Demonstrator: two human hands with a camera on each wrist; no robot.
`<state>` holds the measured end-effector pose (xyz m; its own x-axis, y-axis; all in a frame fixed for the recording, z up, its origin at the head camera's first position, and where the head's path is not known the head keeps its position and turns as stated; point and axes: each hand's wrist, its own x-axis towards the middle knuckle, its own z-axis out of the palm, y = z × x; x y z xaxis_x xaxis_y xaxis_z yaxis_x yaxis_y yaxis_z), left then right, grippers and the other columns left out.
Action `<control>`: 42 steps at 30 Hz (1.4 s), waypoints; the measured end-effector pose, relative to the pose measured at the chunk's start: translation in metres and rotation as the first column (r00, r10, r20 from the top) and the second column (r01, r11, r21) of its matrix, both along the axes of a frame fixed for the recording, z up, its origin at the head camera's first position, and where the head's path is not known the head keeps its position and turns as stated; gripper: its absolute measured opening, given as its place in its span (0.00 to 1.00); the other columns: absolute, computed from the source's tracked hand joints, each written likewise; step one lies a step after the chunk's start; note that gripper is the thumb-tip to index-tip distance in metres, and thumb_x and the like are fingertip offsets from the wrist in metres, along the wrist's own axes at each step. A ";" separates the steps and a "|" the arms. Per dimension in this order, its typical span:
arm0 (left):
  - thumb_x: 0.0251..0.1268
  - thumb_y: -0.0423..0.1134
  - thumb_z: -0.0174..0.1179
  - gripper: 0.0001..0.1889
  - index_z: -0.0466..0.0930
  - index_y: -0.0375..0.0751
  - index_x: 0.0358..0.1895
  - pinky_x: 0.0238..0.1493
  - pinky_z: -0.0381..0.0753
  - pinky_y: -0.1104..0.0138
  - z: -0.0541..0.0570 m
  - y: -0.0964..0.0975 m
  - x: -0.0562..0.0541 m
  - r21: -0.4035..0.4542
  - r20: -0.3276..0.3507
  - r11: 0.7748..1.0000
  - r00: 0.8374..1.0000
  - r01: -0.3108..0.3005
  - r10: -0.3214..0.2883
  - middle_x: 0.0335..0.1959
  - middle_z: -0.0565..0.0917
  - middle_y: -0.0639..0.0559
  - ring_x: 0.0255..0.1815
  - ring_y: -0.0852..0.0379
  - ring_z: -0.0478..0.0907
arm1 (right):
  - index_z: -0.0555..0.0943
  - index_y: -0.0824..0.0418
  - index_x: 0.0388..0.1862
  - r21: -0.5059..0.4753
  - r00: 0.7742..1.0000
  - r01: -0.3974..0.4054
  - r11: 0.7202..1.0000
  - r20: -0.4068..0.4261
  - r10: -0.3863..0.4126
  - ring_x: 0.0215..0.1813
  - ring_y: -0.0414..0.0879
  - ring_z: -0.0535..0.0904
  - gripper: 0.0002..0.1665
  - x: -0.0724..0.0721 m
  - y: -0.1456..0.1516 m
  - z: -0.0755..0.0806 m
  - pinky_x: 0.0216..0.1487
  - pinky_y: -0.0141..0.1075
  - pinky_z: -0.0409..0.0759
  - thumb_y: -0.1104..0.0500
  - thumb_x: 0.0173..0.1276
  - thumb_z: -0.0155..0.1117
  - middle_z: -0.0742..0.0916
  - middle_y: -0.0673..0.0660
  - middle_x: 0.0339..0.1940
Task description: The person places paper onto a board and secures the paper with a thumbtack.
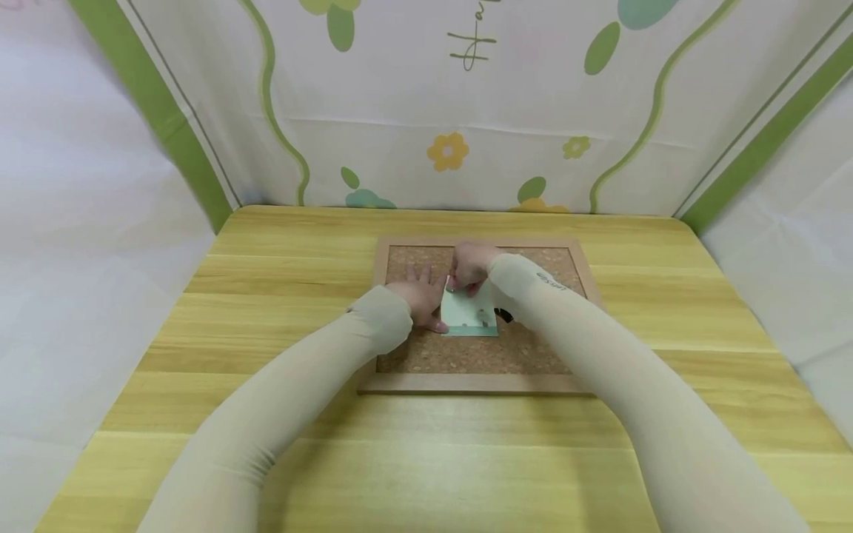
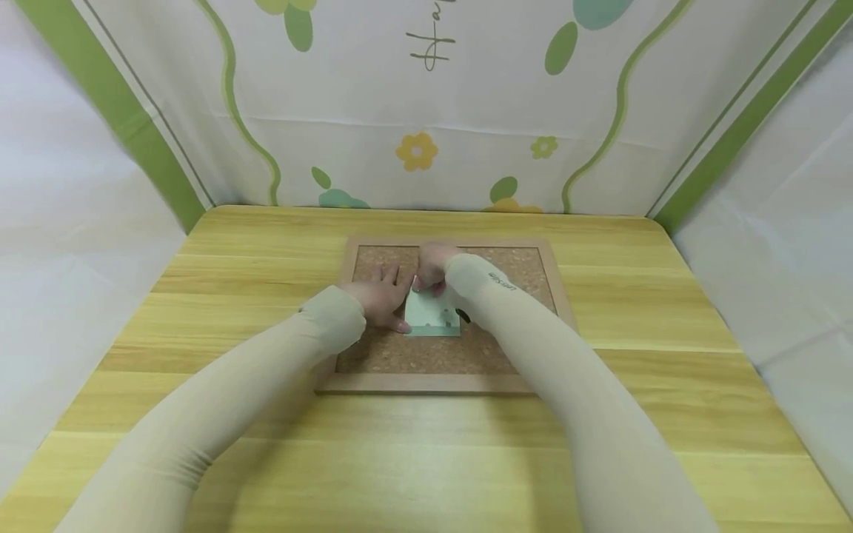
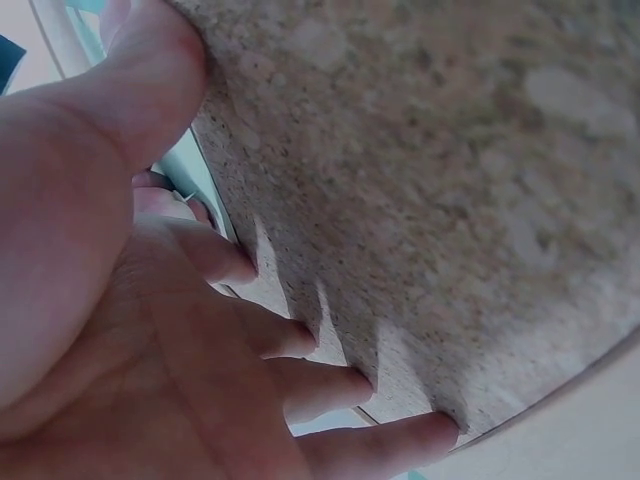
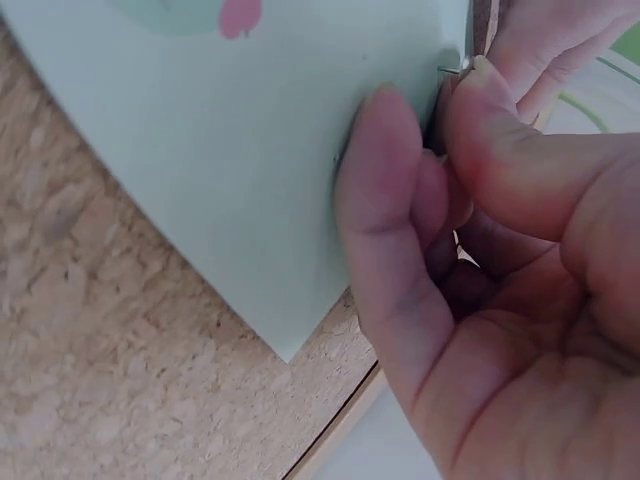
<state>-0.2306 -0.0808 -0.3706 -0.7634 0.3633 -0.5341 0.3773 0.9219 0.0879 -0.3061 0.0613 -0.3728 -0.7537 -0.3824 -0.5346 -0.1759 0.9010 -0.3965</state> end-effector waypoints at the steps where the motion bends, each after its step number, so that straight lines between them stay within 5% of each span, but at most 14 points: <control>1: 0.61 0.65 0.57 0.56 0.33 0.46 0.81 0.64 0.58 0.33 0.000 0.000 0.000 0.000 0.001 1.000 1.000 0.000 0.000 0.79 0.33 0.36 0.77 0.30 0.31 | 0.80 0.62 0.24 0.003 1.000 0.001 1.000 -0.002 -0.001 0.23 0.44 0.78 0.13 0.000 0.000 0.000 0.33 0.36 0.84 0.60 0.70 0.65 0.77 0.52 0.21; 23: 0.63 0.66 0.56 0.55 0.32 0.47 0.81 0.65 0.59 0.36 0.000 0.001 0.001 -0.014 -0.008 1.000 1.000 0.003 -0.004 0.80 0.34 0.37 0.78 0.31 0.32 | 0.83 0.63 0.30 -0.085 0.999 -0.025 0.996 0.022 0.027 0.30 0.44 0.82 0.08 -0.003 0.010 -0.005 0.35 0.35 0.83 0.63 0.69 0.66 0.83 0.55 0.31; 42: 0.63 0.65 0.56 0.55 0.32 0.45 0.81 0.65 0.57 0.34 0.002 0.002 0.002 -0.016 -0.005 1.000 1.000 0.013 -0.013 0.79 0.33 0.35 0.77 0.29 0.32 | 0.81 0.64 0.29 -0.130 0.999 -0.032 0.991 0.011 0.034 0.30 0.45 0.81 0.08 -0.003 0.012 -0.008 0.35 0.35 0.84 0.65 0.69 0.66 0.81 0.54 0.29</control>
<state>-0.2291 -0.0789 -0.3682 -0.7615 0.3649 -0.5357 0.3900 0.9181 0.0709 -0.3087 0.0733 -0.3804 -0.7328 -0.4738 -0.4884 -0.1990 0.8356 -0.5121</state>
